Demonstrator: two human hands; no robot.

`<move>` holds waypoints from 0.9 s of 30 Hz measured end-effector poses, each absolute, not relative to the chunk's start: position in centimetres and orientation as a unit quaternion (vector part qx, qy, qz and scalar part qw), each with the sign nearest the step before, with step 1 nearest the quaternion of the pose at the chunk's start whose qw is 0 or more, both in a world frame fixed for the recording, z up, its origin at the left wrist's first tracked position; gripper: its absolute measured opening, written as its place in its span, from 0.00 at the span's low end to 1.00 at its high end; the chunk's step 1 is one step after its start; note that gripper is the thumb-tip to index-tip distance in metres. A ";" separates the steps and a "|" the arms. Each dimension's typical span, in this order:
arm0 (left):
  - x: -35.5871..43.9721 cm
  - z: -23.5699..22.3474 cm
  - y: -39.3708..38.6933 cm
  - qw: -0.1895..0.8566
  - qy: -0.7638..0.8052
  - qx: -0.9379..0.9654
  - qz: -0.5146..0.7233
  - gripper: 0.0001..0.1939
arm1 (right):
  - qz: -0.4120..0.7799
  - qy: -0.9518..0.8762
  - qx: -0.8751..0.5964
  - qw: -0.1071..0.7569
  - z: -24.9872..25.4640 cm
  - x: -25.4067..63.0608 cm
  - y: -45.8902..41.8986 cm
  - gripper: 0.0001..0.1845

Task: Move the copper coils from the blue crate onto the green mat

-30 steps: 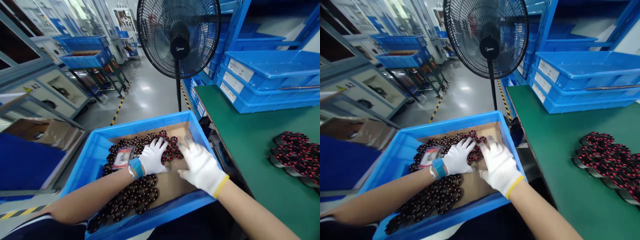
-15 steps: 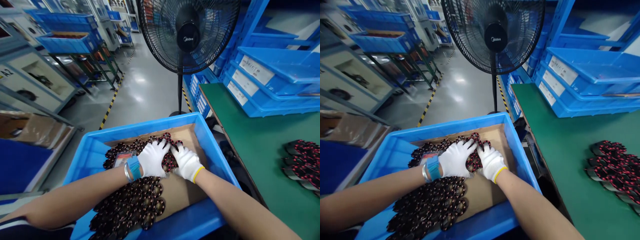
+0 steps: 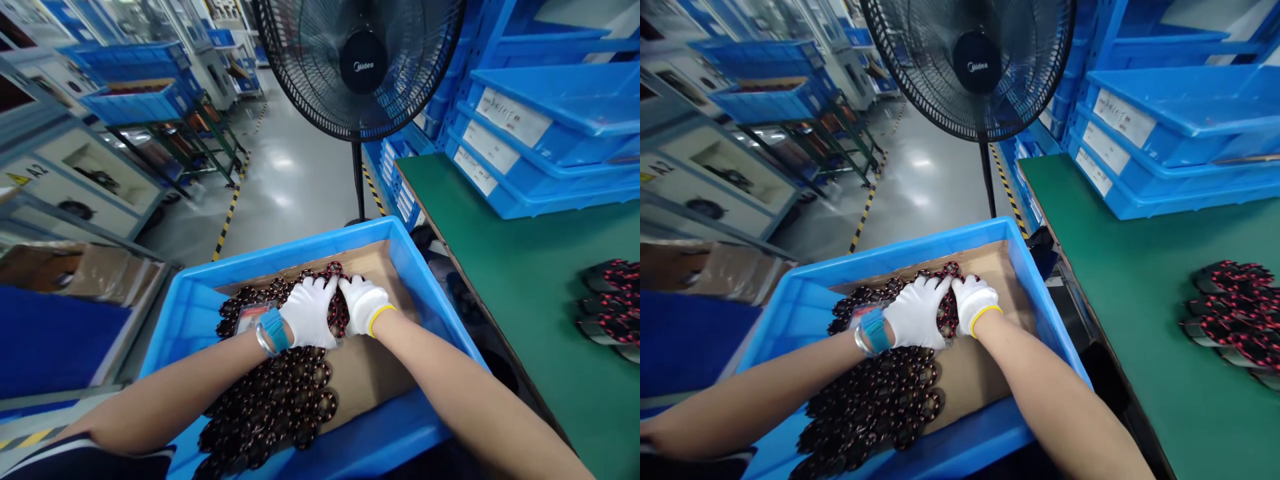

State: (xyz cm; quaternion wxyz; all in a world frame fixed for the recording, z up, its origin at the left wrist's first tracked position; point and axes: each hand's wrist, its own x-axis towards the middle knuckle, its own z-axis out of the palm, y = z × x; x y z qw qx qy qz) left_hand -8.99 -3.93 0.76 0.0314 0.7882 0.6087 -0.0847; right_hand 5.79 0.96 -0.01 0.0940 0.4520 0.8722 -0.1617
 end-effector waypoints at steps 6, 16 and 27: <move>-7.6 0.7 -4.4 0.019 0.608 0.787 -0.102 0.70 | -0.168 0.866 0.461 0.097 1.0 7.3 -0.1 0.52; -7.5 0.6 -4.6 0.045 0.553 0.819 -0.144 0.69 | -0.177 0.824 0.518 0.146 1.2 9.4 -2.7 0.65; -7.7 -0.2 -4.3 0.051 0.508 0.853 -0.107 0.44 | -0.174 0.807 0.546 0.142 2.0 9.3 -2.7 0.51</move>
